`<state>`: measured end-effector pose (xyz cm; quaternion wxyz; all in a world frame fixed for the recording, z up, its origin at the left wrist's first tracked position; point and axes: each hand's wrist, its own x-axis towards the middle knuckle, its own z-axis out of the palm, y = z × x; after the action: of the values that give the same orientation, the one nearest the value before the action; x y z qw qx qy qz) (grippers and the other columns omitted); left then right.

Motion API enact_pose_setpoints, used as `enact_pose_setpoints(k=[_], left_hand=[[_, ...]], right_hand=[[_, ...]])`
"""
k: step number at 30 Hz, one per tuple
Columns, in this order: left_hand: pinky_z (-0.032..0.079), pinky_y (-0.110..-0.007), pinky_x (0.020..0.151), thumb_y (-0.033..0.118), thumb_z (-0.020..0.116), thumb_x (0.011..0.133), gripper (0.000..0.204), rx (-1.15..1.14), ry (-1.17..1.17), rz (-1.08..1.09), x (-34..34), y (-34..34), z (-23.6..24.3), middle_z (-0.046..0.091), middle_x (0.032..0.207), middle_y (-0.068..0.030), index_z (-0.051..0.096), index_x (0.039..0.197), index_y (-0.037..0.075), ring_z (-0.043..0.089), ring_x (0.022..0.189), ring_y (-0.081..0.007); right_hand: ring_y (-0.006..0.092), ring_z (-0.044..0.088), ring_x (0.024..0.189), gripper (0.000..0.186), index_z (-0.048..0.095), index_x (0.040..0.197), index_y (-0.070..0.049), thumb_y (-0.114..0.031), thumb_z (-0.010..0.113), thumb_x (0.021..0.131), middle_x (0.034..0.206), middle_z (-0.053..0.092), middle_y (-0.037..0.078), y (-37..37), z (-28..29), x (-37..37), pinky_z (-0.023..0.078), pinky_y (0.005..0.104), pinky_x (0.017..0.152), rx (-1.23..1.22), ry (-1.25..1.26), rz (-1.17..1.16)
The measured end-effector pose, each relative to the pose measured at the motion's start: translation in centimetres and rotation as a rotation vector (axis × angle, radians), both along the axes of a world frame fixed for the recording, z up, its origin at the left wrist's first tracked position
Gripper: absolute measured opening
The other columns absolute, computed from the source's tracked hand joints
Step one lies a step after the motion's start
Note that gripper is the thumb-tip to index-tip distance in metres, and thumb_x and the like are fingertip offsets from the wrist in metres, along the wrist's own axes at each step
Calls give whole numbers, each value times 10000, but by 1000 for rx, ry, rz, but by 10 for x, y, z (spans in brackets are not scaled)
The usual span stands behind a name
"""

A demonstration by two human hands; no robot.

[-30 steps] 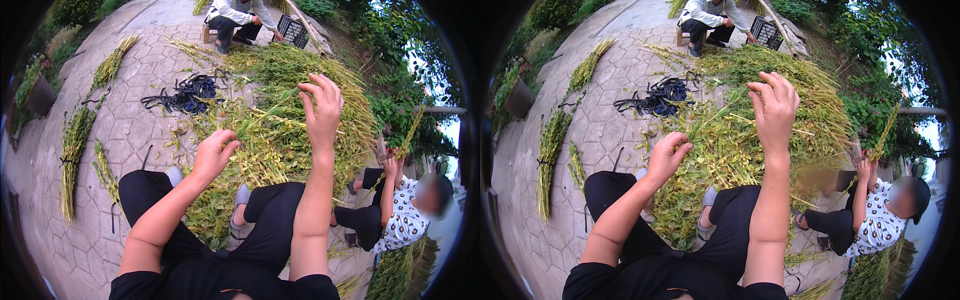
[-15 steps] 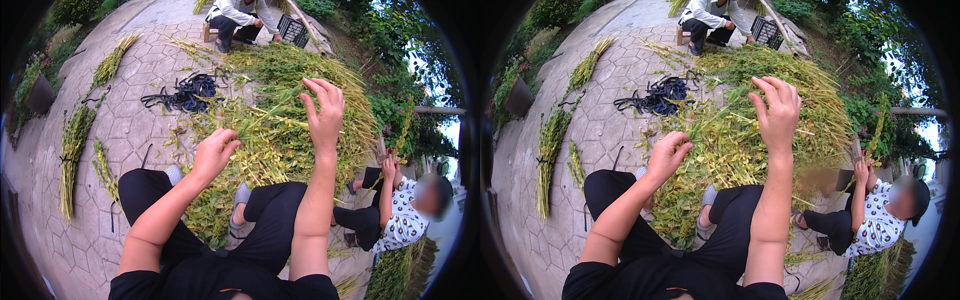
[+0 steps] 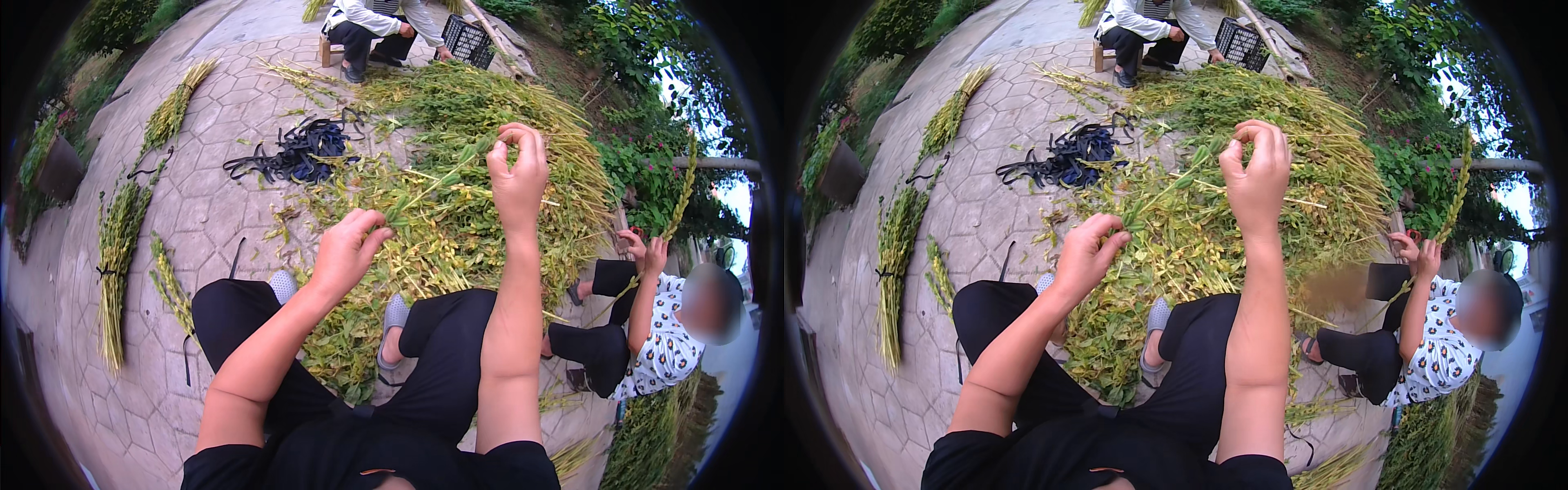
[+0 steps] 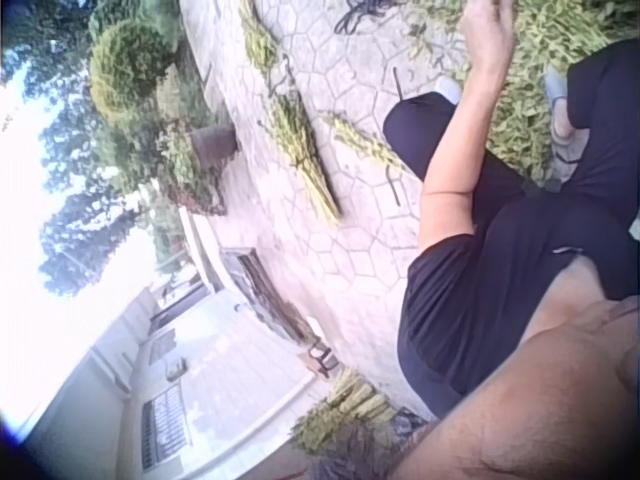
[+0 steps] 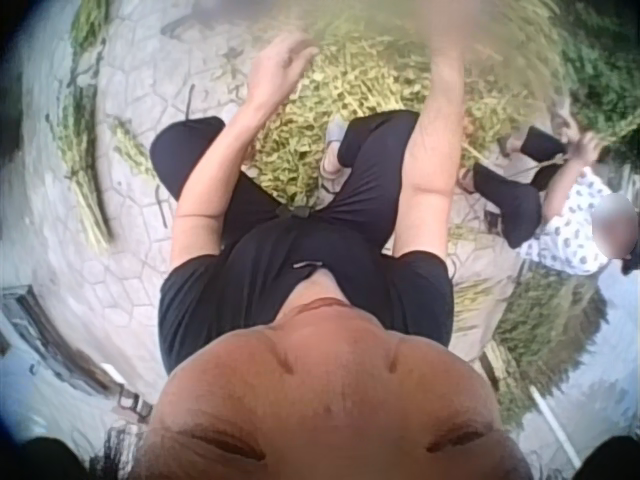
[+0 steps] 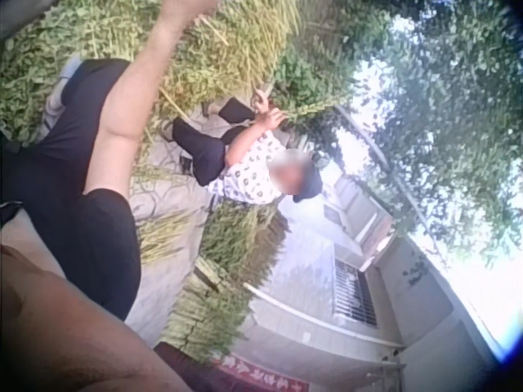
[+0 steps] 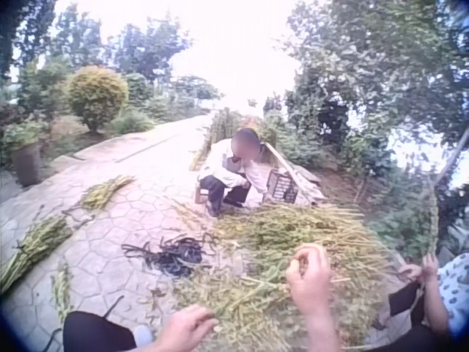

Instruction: The person gathers sesame stalks from a pile on the ground, organizes them into a bundle, and ties the bundle with a black strip by hand.

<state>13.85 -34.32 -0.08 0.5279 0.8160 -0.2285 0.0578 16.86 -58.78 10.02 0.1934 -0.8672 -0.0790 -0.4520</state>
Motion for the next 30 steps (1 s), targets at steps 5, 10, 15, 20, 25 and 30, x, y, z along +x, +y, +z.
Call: enact_pose_setpoints(k=[5, 10, 15, 20, 25, 30], left_hand=[[475, -370, 643, 135, 679, 854, 150, -43, -8, -28, -1, -3, 5, 605, 845, -114, 613, 953, 43, 607, 731, -306], [477, -365, 650, 125, 677, 852, 154, -55, -27, -22, -1, 2, 4, 606, 855, -121, 610, 954, 30, 612, 750, -312], [477, -358, 663, 119, 672, 855, 167, -65, -14, -19, 4, 7, -7, 605, 873, -128, 605, 968, 16, 611, 770, -311], [473, -349, 681, 134, 657, 872, 179, -76, 79, -93, 6, 11, -9, 597, 882, -134, 592, 981, 7, 598, 763, -304], [460, -324, 657, 155, 638, 894, 182, -101, 154, -178, 10, 9, -9, 601, 848, -115, 579, 974, 2, 591, 727, -242], [428, -217, 648, 157, 549, 973, 124, -232, 395, -228, 17, 21, 3, 649, 823, 0, 584, 977, 38, 543, 719, -42]], right_hand=[[83, 534, 915, 179, 569, 1061, 7, -131, 548, 948, 982, 583, 26, 7, -6, -2, 436, 261, 839, 895, 140, 407], [171, 598, 989, 203, 574, 1057, 11, -157, 583, 942, 1057, 616, 82, 4, -2, 1, 478, 336, 938, 1304, -12, 682], [169, 602, 1025, 285, 594, 1150, -8, -214, 598, 953, 1192, 616, 109, -16, 1, 3, 500, 305, 909, 1194, 169, 572], [129, 586, 1033, 298, 589, 1195, -32, -222, 572, 966, 1224, 614, 90, 9, 0, 2, 502, 265, 858, 1147, 374, 809], [83, 582, 860, 217, 594, 1101, -49, -217, 577, 965, 1088, 640, 40, -4, -11, 8, 492, 221, 756, 1069, 397, 700], [71, 572, 771, 285, 589, 961, -76, -325, 464, 1019, 905, 624, 13, 3, -21, 11, 460, 213, 675, 1175, 344, 569]])
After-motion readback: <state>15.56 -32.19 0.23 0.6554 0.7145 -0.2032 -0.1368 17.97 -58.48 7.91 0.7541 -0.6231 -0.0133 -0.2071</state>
